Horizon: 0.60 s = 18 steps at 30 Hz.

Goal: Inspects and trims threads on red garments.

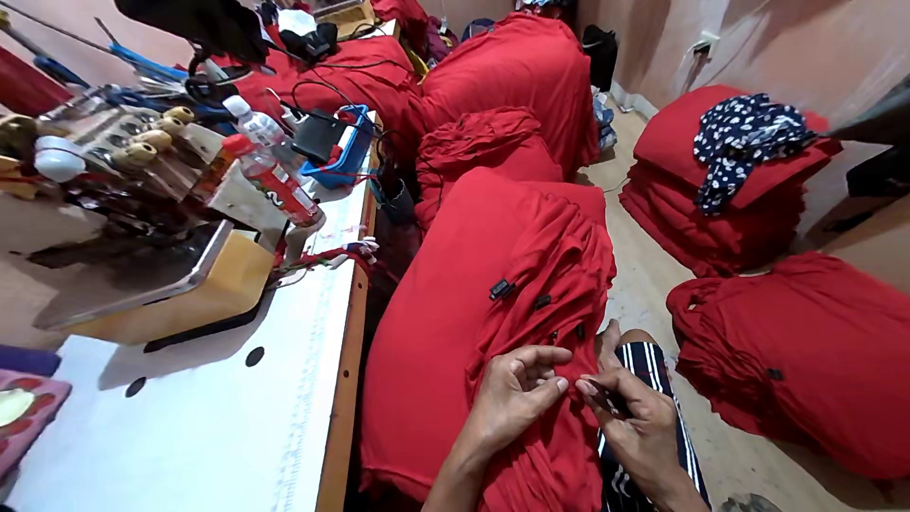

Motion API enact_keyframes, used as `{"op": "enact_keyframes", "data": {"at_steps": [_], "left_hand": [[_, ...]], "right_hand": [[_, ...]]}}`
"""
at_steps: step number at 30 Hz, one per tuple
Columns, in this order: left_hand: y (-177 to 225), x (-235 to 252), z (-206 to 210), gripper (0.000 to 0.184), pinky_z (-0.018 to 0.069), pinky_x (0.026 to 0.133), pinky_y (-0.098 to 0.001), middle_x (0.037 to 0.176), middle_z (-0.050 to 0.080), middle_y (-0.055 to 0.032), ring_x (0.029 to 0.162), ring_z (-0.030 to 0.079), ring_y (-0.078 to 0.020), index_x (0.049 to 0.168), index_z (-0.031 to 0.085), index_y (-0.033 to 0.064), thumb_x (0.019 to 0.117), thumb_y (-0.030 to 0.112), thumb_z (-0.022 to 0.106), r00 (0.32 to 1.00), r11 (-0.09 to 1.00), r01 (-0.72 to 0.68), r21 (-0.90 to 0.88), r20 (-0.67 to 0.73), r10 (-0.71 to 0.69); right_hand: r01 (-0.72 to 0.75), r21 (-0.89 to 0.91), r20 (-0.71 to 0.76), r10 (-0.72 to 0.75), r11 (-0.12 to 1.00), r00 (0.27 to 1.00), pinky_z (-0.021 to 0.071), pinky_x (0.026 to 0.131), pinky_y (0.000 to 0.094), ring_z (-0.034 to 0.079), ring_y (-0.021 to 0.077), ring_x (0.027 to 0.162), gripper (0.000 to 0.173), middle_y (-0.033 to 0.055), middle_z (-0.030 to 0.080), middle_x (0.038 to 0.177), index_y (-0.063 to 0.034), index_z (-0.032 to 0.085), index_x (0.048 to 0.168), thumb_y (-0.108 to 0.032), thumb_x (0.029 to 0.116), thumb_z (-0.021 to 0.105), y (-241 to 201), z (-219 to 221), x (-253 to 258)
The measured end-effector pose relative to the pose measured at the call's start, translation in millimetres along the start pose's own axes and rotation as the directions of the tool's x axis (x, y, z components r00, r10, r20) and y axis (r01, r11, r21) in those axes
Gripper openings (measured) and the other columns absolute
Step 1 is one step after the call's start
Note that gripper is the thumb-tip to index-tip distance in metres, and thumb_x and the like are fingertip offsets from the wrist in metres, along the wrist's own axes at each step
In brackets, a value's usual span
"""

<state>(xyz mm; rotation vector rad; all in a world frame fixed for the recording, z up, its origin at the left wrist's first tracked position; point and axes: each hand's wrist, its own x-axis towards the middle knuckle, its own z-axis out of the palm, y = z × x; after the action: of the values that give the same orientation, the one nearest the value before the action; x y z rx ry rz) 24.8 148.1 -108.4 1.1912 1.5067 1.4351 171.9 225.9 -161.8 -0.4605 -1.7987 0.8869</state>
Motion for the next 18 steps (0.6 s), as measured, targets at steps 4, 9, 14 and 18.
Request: {"op": "enact_keyframes", "data": {"at_steps": [4, 9, 14, 18], "left_hand": [[1, 0, 0, 0.03, 0.0574, 0.074, -0.0178, 0.101, 0.071, -0.0034, 0.079, 0.066, 0.0004, 0.117, 0.066, -0.0089, 0.0877, -0.005, 0.063, 1.0, 1.0, 0.01, -0.01, 0.001, -0.01], [1, 0, -1, 0.029, 0.0568, 0.074, -0.017, 0.1, 0.071, -0.0022, 0.079, 0.065, 0.0009, 0.116, 0.066, -0.0085, 0.0879, -0.005, 0.063, 1.0, 1.0, 0.001, -0.007, -0.018, -0.001], [0, 1, -1, 0.029, 0.056, 0.073, -0.0164, 0.098, 0.071, -0.0017, 0.079, 0.065, 0.0015, 0.116, 0.066, -0.0085, 0.0877, -0.005, 0.063, 1.0, 1.0, 0.001, -0.011, -0.016, -0.001], [0, 1, -2, 0.029, 0.0556, 0.072, -0.0158, 0.098, 0.071, -0.0012, 0.078, 0.064, 0.0022, 0.116, 0.066, -0.0089, 0.0878, -0.006, 0.062, 1.0, 1.0, -0.003, -0.023, -0.015, 0.003]], "right_hand": [[0.034, -0.002, 0.029, -0.034, 0.999, 0.999, 0.0471, 0.069, 0.0059, 0.06, -0.0038, 0.07, 0.011, 0.0061, 0.066, 0.076, 0.0023, 0.065, 0.089, -0.008, 0.0921, 0.065, -2, -4, 0], [-0.187, 0.149, 0.126, 0.169, 0.971, 0.978, 0.0455, 0.063, 0.0054, 0.054, -0.0108, 0.068, 0.013, -0.0053, 0.062, 0.077, -0.0012, 0.063, 0.091, -0.013, 0.0961, 0.062, -8, -13, 2], [-0.327, 0.233, 0.149, 0.299, 0.916, 0.943, 0.0479, 0.061, 0.0074, 0.056, -0.0108, 0.068, 0.004, -0.0122, 0.062, 0.077, -0.0065, 0.063, 0.09, -0.008, 0.0929, 0.063, -13, -16, 5], [-0.311, 0.301, 0.159, 0.274, 0.902, 0.948, 0.0505, 0.065, 0.0083, 0.059, -0.01, 0.074, 0.002, -0.0142, 0.065, 0.083, -0.0098, 0.065, 0.095, -0.012, 0.0945, 0.065, -10, -19, 5]]}}
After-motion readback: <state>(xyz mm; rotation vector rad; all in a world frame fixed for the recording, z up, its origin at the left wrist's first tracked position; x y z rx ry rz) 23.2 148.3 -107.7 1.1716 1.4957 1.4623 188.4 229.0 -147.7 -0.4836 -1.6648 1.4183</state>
